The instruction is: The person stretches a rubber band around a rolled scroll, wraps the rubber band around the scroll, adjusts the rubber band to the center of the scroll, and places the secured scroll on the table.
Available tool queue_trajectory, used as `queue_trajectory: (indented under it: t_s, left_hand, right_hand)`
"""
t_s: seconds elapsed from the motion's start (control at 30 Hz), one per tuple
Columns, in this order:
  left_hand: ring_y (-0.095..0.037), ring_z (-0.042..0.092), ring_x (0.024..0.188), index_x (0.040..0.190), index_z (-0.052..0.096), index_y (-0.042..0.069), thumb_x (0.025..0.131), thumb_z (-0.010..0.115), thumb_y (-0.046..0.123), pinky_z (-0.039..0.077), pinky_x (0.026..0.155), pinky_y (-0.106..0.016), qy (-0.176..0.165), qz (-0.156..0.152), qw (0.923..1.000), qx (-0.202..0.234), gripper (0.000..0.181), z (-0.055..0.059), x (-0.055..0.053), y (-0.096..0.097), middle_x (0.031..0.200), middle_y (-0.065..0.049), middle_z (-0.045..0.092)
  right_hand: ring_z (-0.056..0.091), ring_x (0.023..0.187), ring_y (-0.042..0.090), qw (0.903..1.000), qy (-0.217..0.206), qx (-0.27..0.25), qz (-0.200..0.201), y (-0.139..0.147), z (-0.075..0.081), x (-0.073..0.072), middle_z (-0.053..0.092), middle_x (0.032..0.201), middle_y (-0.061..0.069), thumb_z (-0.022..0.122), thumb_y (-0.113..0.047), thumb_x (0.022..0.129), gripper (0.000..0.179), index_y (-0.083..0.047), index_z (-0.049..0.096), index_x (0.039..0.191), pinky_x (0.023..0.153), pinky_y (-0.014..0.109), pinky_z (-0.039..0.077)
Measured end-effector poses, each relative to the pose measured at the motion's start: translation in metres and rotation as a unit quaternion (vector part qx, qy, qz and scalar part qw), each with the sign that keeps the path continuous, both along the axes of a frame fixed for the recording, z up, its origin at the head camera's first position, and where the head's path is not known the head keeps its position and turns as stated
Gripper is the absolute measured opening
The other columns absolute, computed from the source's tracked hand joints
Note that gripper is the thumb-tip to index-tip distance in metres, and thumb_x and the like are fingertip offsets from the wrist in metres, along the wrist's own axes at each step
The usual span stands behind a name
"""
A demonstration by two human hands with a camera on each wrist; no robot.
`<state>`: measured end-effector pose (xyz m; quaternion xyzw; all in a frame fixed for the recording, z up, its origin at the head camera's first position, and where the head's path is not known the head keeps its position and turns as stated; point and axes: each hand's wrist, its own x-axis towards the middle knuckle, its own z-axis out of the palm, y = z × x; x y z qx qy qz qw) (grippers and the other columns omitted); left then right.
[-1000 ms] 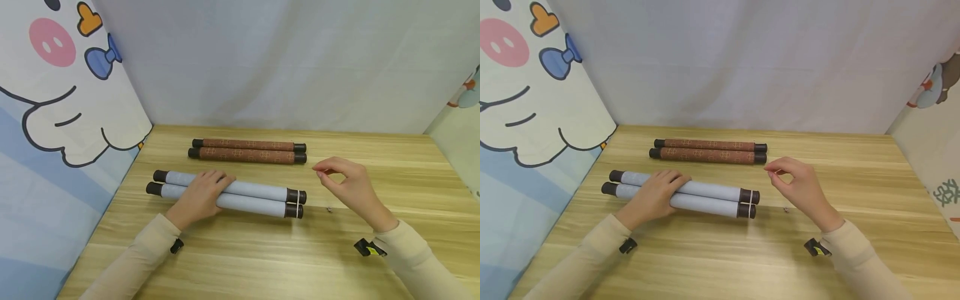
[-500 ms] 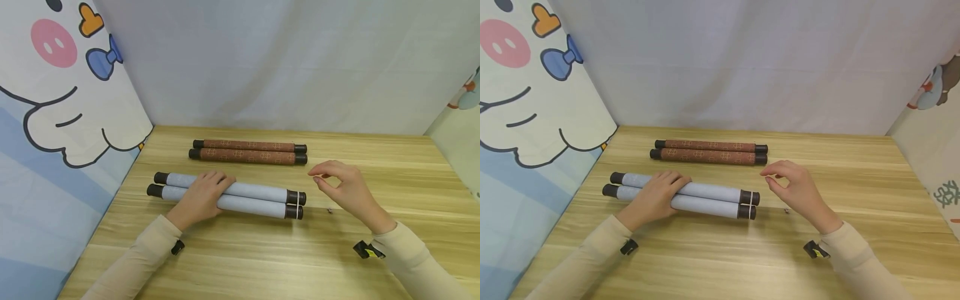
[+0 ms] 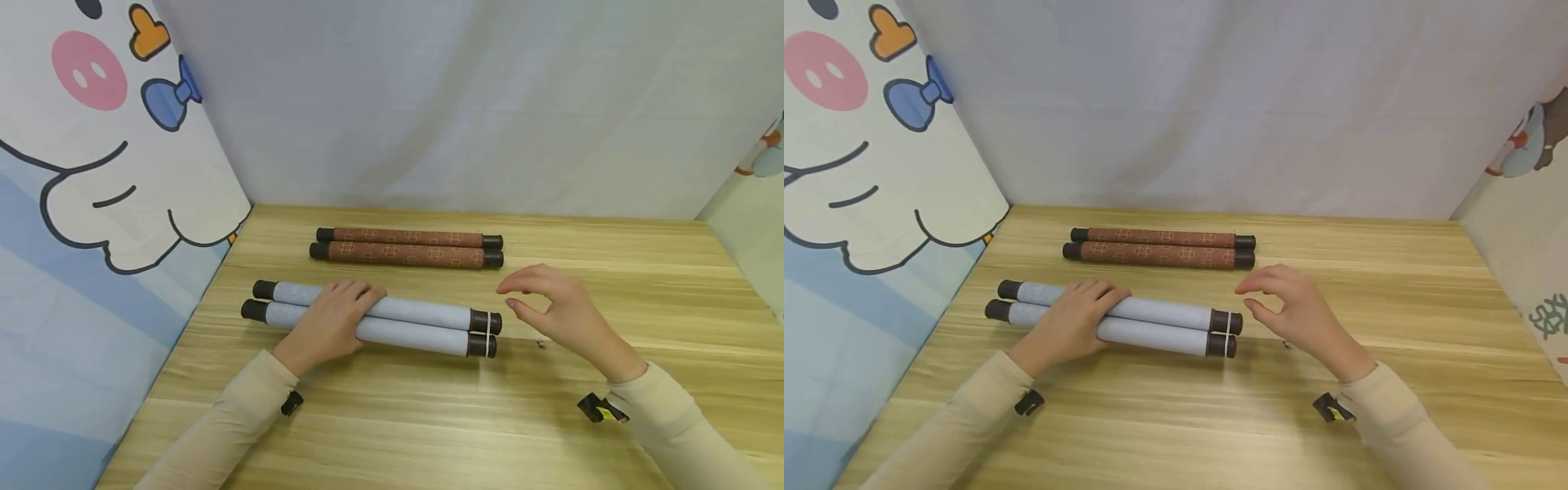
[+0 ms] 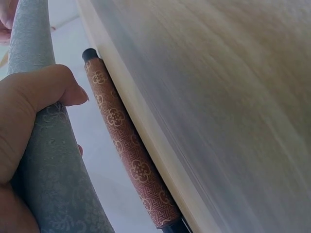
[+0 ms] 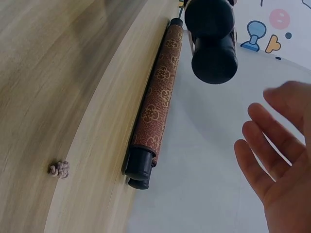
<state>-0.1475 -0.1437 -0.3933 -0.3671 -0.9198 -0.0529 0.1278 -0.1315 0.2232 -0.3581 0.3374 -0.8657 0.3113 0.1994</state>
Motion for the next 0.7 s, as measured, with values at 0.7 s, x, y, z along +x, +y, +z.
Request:
queue_trajectory:
  t_s: [0.7]
  left_hand:
    - [-0.022, 0.059, 0.105, 0.134, 0.058, 0.018, 0.059, 0.094, 0.023, 0.051, 0.091, -0.043, -0.004, -0.019, 0.9998, -0.008, 0.083, 0.006, 0.003, -0.003, 0.114, -0.002, 0.062]
  right_hand:
    - [0.055, 0.085, 0.01, 0.9979, 0.032, 0.013, 0.054, -0.027, -0.035, 0.011, 0.061, 0.092, -0.001, 0.077, 0.007, 0.075, 0.026, -0.014, 0.071, 0.089, 0.073, 0.018, 0.046]
